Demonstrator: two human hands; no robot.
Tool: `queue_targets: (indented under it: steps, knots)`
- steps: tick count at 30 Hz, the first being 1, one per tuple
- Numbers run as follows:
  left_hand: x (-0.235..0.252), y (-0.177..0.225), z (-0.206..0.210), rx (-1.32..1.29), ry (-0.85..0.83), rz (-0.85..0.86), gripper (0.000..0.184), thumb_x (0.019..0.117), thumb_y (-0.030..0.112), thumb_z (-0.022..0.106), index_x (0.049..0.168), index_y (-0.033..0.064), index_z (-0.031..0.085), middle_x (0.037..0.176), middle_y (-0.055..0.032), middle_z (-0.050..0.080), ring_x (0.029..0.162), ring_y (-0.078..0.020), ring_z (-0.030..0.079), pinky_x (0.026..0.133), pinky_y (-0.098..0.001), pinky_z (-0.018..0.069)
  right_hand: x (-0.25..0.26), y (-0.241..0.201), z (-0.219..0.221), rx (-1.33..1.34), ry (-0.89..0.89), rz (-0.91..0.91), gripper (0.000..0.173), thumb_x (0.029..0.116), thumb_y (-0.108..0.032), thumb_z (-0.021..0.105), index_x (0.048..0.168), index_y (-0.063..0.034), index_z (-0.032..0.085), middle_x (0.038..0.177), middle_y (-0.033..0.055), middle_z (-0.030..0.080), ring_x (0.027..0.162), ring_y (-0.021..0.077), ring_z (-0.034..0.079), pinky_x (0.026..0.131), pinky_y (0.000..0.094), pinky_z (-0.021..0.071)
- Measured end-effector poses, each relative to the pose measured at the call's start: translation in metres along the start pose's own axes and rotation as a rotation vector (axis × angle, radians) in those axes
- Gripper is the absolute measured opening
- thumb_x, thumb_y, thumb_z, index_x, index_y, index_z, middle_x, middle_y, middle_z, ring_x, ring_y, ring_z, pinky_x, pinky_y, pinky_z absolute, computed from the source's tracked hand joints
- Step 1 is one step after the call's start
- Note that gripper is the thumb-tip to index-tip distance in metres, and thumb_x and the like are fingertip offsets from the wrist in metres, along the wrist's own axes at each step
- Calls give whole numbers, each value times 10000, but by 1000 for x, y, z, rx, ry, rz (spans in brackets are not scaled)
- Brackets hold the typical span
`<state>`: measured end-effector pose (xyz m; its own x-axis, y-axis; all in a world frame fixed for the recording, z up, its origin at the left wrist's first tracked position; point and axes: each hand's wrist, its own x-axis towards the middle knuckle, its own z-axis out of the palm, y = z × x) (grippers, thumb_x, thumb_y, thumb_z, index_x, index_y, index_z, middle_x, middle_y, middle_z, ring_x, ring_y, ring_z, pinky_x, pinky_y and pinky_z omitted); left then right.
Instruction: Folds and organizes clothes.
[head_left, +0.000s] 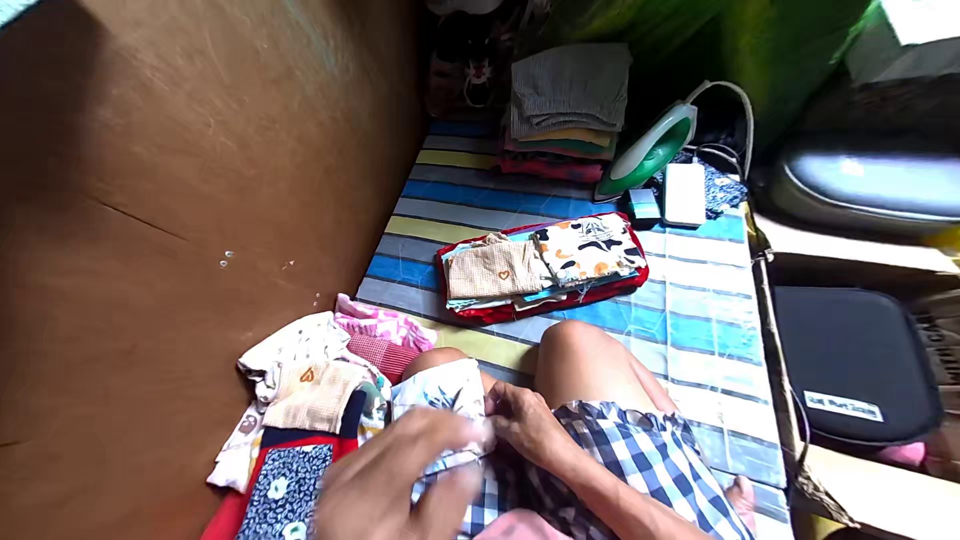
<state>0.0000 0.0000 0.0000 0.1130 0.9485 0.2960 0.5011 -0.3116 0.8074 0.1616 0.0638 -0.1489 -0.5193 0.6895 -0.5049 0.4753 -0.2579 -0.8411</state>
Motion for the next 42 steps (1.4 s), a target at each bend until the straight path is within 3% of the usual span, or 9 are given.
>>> queue_targets:
  steps: [4, 11, 17, 23, 27, 33, 37, 39, 42]
  knots:
    - [-41, -113, 71, 305, 77, -139, 196, 783, -12, 715, 969, 3, 776, 1030, -161, 746, 949, -267, 736, 813, -388, 609, -1, 2, -1, -17, -42, 63, 289, 979, -128, 655, 1203, 46, 601, 1027, 177, 675, 922, 253, 657, 878, 426, 510]
    - [-49, -126, 83, 516, 30, -76, 274, 721, -12, 766, 995, -6, 770, 1028, -204, 733, 961, -372, 725, 837, -471, 597, 0, 3, 1, -73, -54, 62, 336, 942, -203, 725, 1147, 46, 631, 1004, 174, 681, 928, 257, 657, 874, 435, 505]
    - [-46, -131, 80, 415, 125, -173, 97, 812, 14, 696, 868, -18, 768, 936, -168, 748, 828, -246, 745, 736, -355, 617, -5, 3, 0, -25, 49, 14, 216, 978, -169, 647, 1038, 39, 654, 892, 129, 644, 825, 203, 607, 792, 391, 477]
    - [-38, -124, 64, 90, 189, -548, 119, 911, 54, 671, 955, -42, 725, 846, -85, 716, 740, -50, 656, 713, -202, 537, -18, 8, 14, -140, 293, -227, 224, 964, -140, 621, 983, 73, 686, 874, 194, 686, 804, 297, 678, 772, 440, 546]
    - [-41, -124, 64, -30, 235, -473, 128, 890, 34, 655, 947, -64, 715, 864, -67, 720, 767, 13, 660, 736, -139, 542, -13, 19, 24, -162, 433, -485, 199, 926, -137, 645, 922, 51, 709, 821, 176, 693, 715, 284, 687, 676, 422, 568]
    - [-43, -123, 64, -39, 246, -388, 137, 869, 17, 659, 947, -75, 723, 915, -97, 728, 817, -6, 681, 769, -142, 558, -18, 13, 27, -273, 195, -469, 265, 963, -169, 644, 1122, 29, 719, 943, 221, 697, 808, 356, 698, 742, 499, 568]
    - [-44, -124, 63, -31, 257, -385, 135, 870, 27, 657, 940, -67, 723, 904, -81, 725, 813, 6, 675, 767, -135, 553, -15, 25, 40, -451, 372, -676, 174, 876, -165, 695, 987, -47, 757, 850, 157, 699, 732, 312, 717, 598, 458, 581]
    - [-44, -124, 63, -37, 258, -377, 131, 867, 27, 658, 933, -64, 724, 899, -74, 724, 810, 12, 672, 766, -129, 551, -19, 18, 39, -411, 384, -547, 204, 896, -172, 688, 1006, -8, 740, 881, 187, 703, 767, 344, 722, 634, 491, 586]
    - [-44, -125, 64, -36, 252, -374, 136, 866, 24, 662, 941, -70, 725, 900, -85, 727, 812, 7, 675, 770, -133, 551, -17, 3, 23, -209, 202, -181, 344, 990, -240, 636, 1160, 57, 671, 1014, 229, 687, 915, 370, 681, 840, 525, 537]
